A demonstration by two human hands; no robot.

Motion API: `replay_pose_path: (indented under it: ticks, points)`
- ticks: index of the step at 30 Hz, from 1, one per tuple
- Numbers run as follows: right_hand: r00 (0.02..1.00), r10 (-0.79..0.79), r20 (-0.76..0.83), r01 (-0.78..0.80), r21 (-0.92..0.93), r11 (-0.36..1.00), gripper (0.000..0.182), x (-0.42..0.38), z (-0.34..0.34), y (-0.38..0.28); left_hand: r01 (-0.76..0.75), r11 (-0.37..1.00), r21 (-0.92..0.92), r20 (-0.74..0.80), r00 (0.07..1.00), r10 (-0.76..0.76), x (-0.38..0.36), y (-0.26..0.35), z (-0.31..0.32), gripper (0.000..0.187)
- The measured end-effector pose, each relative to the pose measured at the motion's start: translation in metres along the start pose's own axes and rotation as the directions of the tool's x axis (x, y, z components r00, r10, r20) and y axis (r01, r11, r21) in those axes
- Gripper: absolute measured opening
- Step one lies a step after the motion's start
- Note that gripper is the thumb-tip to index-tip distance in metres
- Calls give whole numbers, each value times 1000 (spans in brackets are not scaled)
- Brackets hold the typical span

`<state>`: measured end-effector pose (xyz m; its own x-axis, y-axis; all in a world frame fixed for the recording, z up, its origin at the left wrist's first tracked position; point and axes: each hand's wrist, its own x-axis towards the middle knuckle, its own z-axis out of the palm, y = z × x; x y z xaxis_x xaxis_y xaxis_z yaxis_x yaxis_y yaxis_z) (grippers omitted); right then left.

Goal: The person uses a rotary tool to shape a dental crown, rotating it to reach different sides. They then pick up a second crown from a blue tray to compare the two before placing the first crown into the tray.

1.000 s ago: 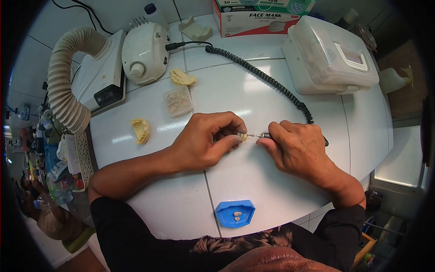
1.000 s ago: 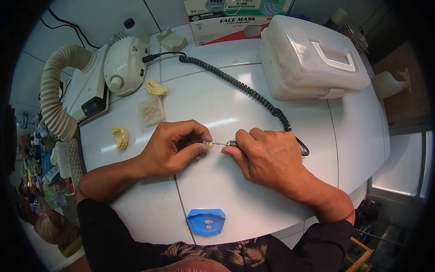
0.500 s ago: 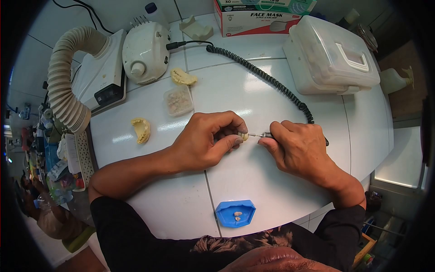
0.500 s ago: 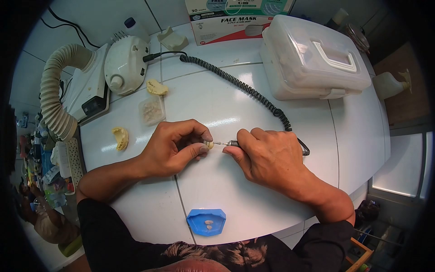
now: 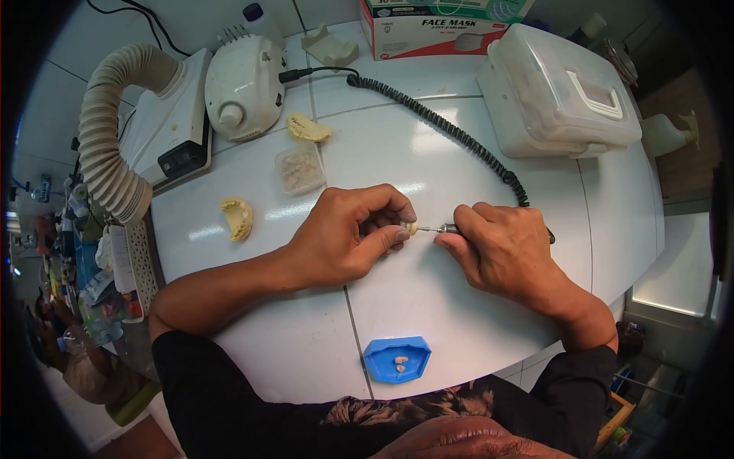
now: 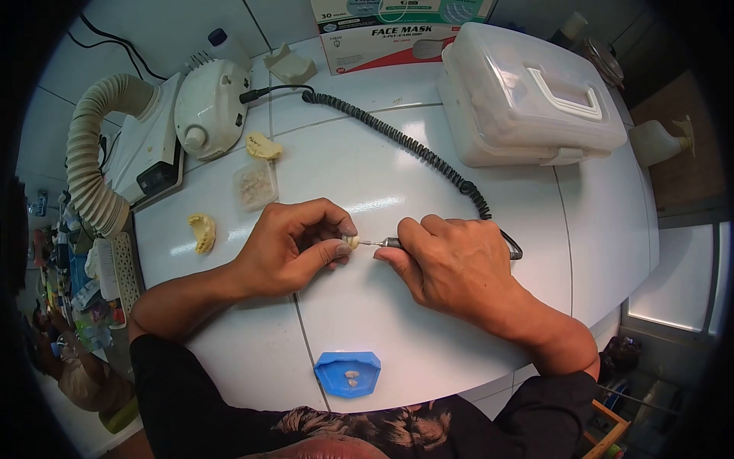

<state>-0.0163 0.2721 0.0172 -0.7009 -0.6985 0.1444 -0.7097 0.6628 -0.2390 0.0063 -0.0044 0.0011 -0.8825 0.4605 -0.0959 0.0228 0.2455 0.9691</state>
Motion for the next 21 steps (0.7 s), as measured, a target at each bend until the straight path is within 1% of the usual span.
replay_pose_path:
  ticks: [4, 7, 10, 13, 17, 21]
  points:
    - [1000, 17, 5, -17, -7, 1000, 45, 1, -1, -1, -1, 1000, 1, 5, 1000, 1, 0, 1, 0, 14]
    - [1000, -18, 4, 18, -8, 1000, 45, 0, -2, 0, 7, 1000, -3, 8, 1000, -7, 1, 0, -1, 14]
    - [1000, 10, -4, -10, -7, 1000, 45, 0, 1, 0, 7, 1000, -19, 6, 1000, -7, 0, 0, 0, 13]
    - [1000, -12, 14, 12, -5, 1000, 45, 0, -2, 0, 5, 1000, -30, 5, 1000, -5, 0, 0, 0, 13]
    - [1000, -2, 7, 2, 3, 1000, 45, 0, -1, 0, 20, 999, -41, 14, 1000, -19, 0, -1, 0, 13]
    - [1000, -11, 2, 11, 13, 1000, 45, 0, 0, 1, 12, 1000, -23, 9, 1000, -12, 0, -1, 0, 13]
